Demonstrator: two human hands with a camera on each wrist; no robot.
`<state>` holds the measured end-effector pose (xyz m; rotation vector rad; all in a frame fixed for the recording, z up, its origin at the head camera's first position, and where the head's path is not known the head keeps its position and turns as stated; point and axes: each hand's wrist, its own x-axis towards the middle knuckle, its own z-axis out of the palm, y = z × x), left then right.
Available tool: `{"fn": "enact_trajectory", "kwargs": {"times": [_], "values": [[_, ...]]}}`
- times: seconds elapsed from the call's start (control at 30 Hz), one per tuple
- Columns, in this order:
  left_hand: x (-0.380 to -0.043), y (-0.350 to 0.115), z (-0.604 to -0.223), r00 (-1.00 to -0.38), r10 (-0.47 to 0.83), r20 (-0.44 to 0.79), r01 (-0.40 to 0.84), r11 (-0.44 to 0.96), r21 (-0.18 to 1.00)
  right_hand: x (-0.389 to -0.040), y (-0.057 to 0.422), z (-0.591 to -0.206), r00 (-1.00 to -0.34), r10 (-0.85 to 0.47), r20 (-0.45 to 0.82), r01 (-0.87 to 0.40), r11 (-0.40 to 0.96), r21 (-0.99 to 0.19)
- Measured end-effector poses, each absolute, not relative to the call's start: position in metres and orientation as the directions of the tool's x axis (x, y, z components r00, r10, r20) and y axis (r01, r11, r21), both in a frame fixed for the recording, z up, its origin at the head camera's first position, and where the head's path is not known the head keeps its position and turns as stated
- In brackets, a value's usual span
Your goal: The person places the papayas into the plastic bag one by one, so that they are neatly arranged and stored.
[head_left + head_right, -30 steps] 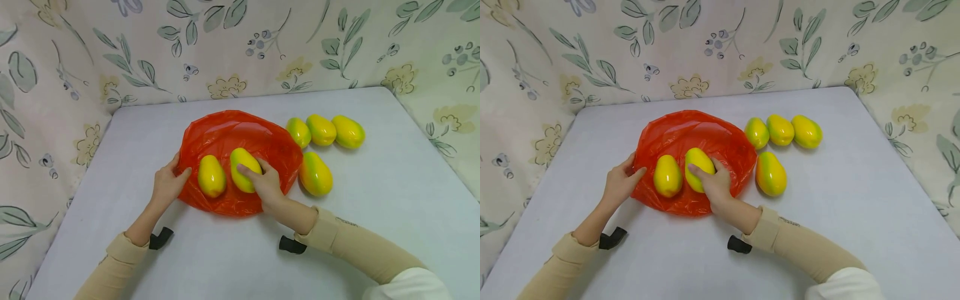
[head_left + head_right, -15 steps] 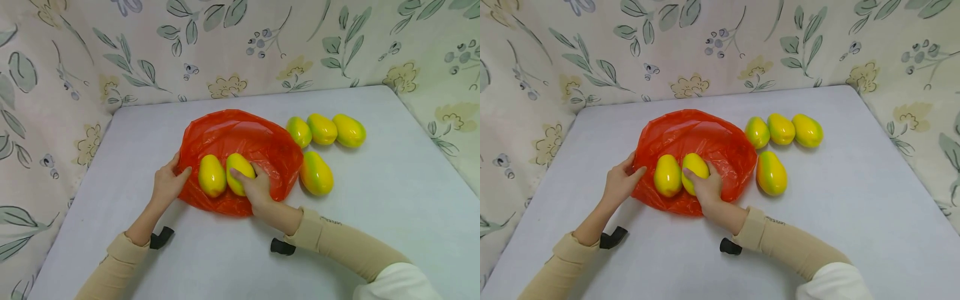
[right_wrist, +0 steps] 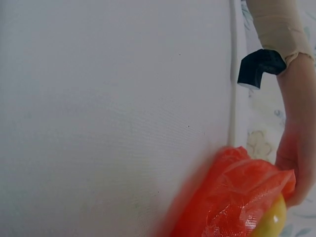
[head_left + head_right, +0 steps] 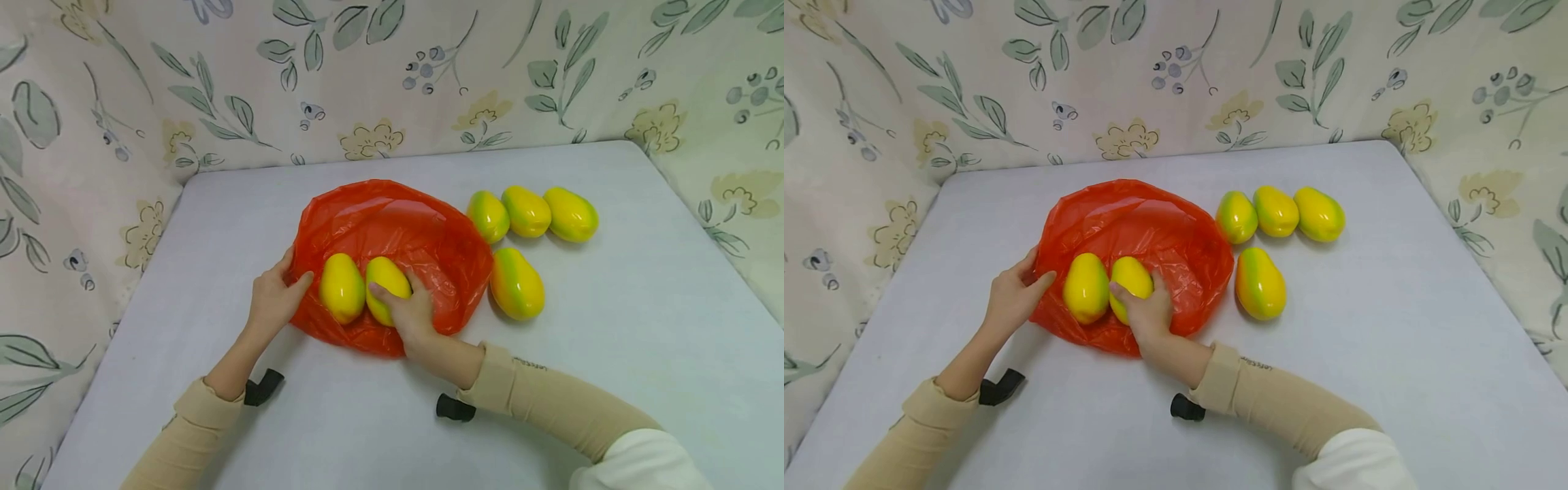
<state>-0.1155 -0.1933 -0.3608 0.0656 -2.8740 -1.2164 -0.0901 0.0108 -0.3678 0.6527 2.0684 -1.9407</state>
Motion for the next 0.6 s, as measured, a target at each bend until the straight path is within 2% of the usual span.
{"fn": "enact_trajectory", "kwargs": {"times": [0.6], "values": [[-0.1146,-0.1956,-0.3607,-0.999,-0.039,-0.009,-0.034,0.692,0.721,-0.0899,0.0106,-0.3688,-0.864,0.128,-0.487,0.497,0.057,-0.866]]}}
